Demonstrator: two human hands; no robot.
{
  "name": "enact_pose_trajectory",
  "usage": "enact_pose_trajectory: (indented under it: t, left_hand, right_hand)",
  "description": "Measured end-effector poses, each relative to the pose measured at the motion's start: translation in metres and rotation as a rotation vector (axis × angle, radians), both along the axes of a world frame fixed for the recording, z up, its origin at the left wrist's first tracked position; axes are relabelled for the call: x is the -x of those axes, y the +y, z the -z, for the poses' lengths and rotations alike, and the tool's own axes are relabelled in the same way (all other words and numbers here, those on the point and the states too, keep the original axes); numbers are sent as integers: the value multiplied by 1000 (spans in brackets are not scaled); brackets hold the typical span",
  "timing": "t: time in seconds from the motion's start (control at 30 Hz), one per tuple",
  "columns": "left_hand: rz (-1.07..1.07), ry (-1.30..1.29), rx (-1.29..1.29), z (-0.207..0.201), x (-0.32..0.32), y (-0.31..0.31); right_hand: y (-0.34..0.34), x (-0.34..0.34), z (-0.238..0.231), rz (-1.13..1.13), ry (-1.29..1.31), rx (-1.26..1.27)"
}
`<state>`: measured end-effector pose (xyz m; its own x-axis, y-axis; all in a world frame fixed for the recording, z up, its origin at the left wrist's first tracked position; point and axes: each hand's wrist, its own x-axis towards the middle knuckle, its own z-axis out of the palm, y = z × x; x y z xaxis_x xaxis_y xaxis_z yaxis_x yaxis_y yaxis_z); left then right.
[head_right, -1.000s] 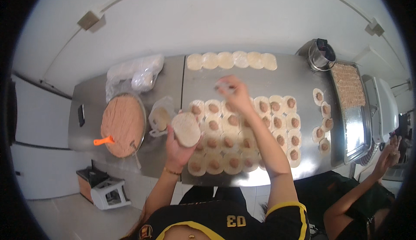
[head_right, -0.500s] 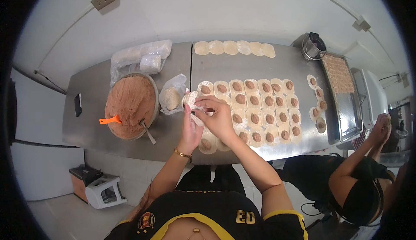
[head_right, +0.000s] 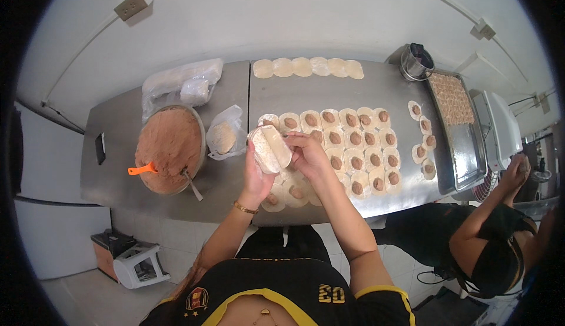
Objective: The person scoops a brown paste from a large bowl and places it into small round dough cups arranged on a metal tray. They then pick up a second dough circle and place it on top of the filled cup to seal it. The process is repeated for multiple units.
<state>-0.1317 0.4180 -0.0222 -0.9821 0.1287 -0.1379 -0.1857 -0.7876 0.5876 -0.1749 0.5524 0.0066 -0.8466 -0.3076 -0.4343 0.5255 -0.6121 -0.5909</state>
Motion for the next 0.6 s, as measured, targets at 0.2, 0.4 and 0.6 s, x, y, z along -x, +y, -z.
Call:
enact_pose_trajectory:
  t: [0.2, 0.4, 0.6]
  left_hand:
    - [40, -10, -152, 5, 23, 15]
    - [-41, -135, -225, 14, 39, 31]
    - [-67, -179, -248, 2, 42, 38]
  right_hand:
    - [72, 52, 21, 127, 20, 214]
    - [184, 155, 53, 360, 205, -19]
    - [276, 271, 116, 421, 363, -735]
